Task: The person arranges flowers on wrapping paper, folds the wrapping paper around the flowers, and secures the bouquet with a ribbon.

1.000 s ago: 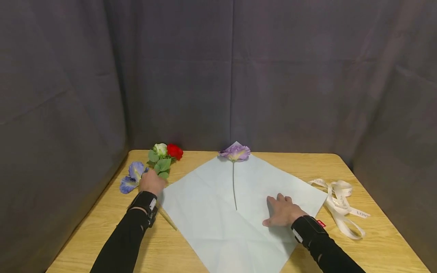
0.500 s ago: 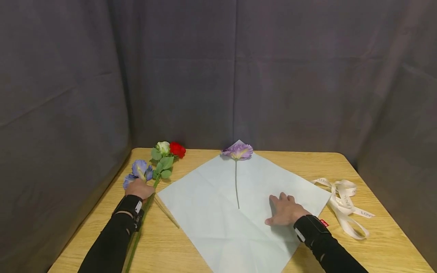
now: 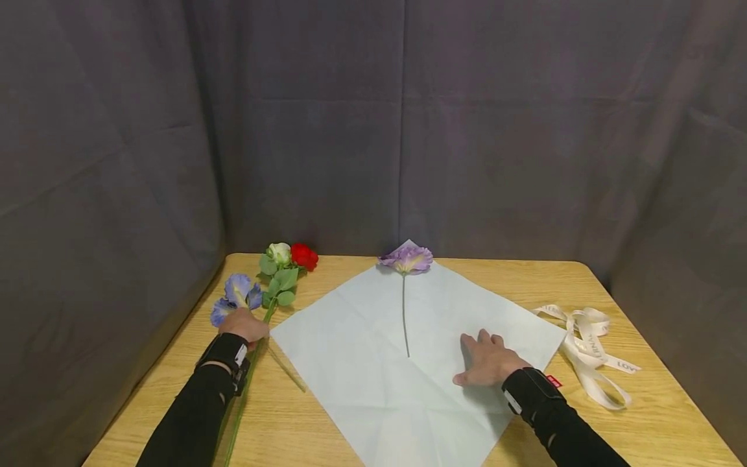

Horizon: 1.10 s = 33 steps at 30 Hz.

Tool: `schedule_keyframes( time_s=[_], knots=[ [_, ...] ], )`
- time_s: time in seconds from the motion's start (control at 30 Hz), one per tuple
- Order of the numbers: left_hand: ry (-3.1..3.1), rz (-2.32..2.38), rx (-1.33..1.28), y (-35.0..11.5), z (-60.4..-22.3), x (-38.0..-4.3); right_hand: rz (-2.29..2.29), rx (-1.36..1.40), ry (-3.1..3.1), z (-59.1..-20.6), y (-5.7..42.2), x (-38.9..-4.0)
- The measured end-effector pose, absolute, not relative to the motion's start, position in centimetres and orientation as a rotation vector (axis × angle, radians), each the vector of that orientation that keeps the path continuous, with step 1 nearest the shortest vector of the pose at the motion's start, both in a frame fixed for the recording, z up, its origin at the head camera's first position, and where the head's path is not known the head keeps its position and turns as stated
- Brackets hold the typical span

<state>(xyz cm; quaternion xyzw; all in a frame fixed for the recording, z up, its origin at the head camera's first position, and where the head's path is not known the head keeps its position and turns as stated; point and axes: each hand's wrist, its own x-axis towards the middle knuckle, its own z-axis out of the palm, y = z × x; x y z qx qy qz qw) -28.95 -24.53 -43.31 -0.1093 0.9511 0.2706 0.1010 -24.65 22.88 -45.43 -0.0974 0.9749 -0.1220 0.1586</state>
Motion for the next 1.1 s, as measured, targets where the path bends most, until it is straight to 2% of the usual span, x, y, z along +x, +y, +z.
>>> schedule_keyframes(
  time_s=[0.5,0.7,1.1],
  knots=[
    [2.994,0.774,-0.469,-24.3,-42.8,-29.9,-0.359,-0.266,2.779,-45.5,23.0,-24.5],
    [3.088,0.768,-0.409,-23.6,-41.4,-30.8,-0.358,-0.265,2.773,-45.5,22.9,-24.5],
    [3.143,0.645,-0.247,-17.0,-38.5,-33.0,-0.378,-0.279,2.757,-45.3,22.7,-24.6]
  ],
)
